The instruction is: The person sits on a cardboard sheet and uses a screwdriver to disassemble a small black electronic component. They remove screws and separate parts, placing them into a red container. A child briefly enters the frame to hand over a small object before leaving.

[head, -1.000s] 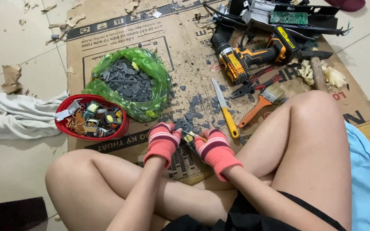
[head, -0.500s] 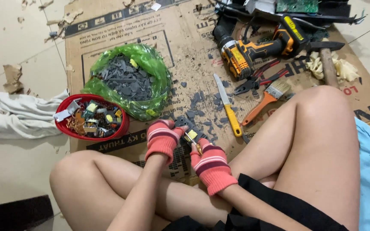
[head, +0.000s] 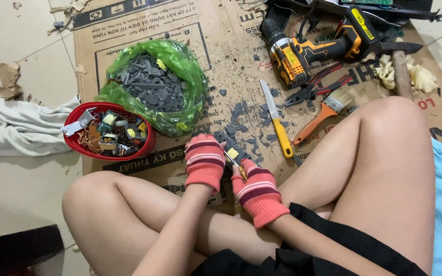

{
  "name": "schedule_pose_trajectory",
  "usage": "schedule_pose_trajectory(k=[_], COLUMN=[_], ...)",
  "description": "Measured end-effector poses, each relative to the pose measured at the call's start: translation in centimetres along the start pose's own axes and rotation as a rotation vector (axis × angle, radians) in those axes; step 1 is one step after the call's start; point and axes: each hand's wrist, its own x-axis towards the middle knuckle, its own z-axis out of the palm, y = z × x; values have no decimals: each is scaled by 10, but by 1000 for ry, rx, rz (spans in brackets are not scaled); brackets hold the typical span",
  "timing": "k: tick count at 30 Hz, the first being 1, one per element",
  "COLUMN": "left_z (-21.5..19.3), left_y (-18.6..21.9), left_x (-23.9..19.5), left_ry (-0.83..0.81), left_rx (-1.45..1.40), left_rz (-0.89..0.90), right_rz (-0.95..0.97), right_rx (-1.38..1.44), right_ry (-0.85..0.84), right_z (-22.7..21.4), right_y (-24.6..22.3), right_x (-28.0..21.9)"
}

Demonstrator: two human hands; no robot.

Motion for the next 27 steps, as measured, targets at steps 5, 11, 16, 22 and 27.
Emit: schedule_pose_trajectory(k=[5,11,16,22,27], left_z=[3,3,5,1,0], left_y=[5,4,1,-7,-22], left_x=[5,1,-2,-5,-12], left_ry=[41,129,190,280,368], left_rx=[-20,-45,-75,-119,-114], left_rz=[-5,22,44,58,21], right_rz=[-38,-83,-73,-56,-11], right_rx=[-1,-124,-138,-131,-83], right_ry=[-27,-58,-79,-88,-170], right_z=[-4,9,9,7,-6], right_y=[0,5,7,7,-3], right_x=[0,13,16,20,10])
